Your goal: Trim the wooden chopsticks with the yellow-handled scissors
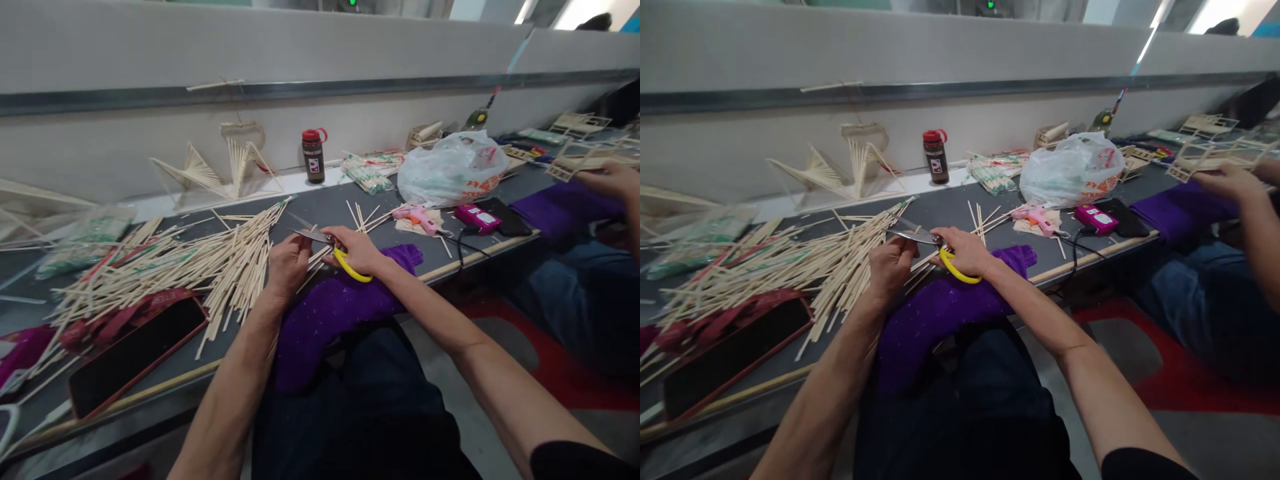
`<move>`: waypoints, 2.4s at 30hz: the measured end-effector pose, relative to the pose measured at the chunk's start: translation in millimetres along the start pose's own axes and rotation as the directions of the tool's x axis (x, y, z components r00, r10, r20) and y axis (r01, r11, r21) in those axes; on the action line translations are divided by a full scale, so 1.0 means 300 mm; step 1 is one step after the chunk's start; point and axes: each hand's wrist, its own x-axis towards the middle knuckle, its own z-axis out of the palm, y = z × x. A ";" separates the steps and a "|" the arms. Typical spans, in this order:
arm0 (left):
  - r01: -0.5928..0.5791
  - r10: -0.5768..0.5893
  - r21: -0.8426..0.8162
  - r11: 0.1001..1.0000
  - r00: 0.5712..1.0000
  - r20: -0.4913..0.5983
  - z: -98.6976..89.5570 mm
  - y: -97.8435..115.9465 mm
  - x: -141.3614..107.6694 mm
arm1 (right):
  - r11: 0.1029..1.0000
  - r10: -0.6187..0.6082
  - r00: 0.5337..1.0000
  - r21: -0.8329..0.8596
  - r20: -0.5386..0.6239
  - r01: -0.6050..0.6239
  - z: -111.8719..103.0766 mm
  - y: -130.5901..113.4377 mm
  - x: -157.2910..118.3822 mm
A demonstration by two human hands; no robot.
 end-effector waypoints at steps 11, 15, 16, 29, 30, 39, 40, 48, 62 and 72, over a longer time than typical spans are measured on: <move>-0.043 0.045 0.050 0.998 0.998 -0.045 0.033 -0.019 -0.005 | 1.000 0.006 1.000 0.026 0.031 -0.006 0.023 0.034 -0.004; -0.025 0.029 0.058 0.998 0.997 -0.076 0.051 -0.031 0.000 | 0.999 0.034 0.999 -0.007 0.031 -0.034 0.019 0.032 -0.001; -0.010 0.014 0.056 0.998 0.997 -0.075 0.053 -0.032 0.002 | 0.999 0.037 0.999 -0.019 0.030 -0.037 0.017 0.030 0.000; 0.053 -0.071 -0.157 0.986 0.992 -0.109 0.009 -0.008 0.007 | 1.000 0.022 0.999 0.006 -0.025 -0.022 0.011 0.004 0.003; 0.052 -0.070 -0.170 0.984 0.992 -0.101 0.005 -0.007 0.007 | 1.000 0.020 1.000 0.001 -0.023 -0.020 0.009 0.003 0.004; 0.008 -0.021 -0.167 0.986 0.997 -0.077 -0.001 -0.017 0.006 | 1.000 0.022 1.000 0.015 0.015 -0.022 -0.004 0.000 0.006; 0.006 -0.019 -0.166 0.986 0.997 -0.073 0.001 -0.018 0.005 | 1.000 0.021 1.000 0.018 0.015 -0.021 -0.004 0.000 0.006; -0.017 0.010 -0.101 0.995 0.997 -0.071 0.006 -0.011 0.001 | 0.991 -0.003 0.999 0.131 0.035 -0.002 0.010 0.020 0.007; 0.004 -0.004 -0.021 1.000 0.999 -0.044 0.011 -0.019 0.020 | 0.997 0.016 0.996 0.079 0.085 -0.023 0.013 0.032 0.019; 0.020 -0.019 0.012 1.000 0.996 -0.087 0.015 -0.030 0.038 | 0.999 0.052 0.989 -0.011 0.139 -0.051 -0.006 0.023 0.037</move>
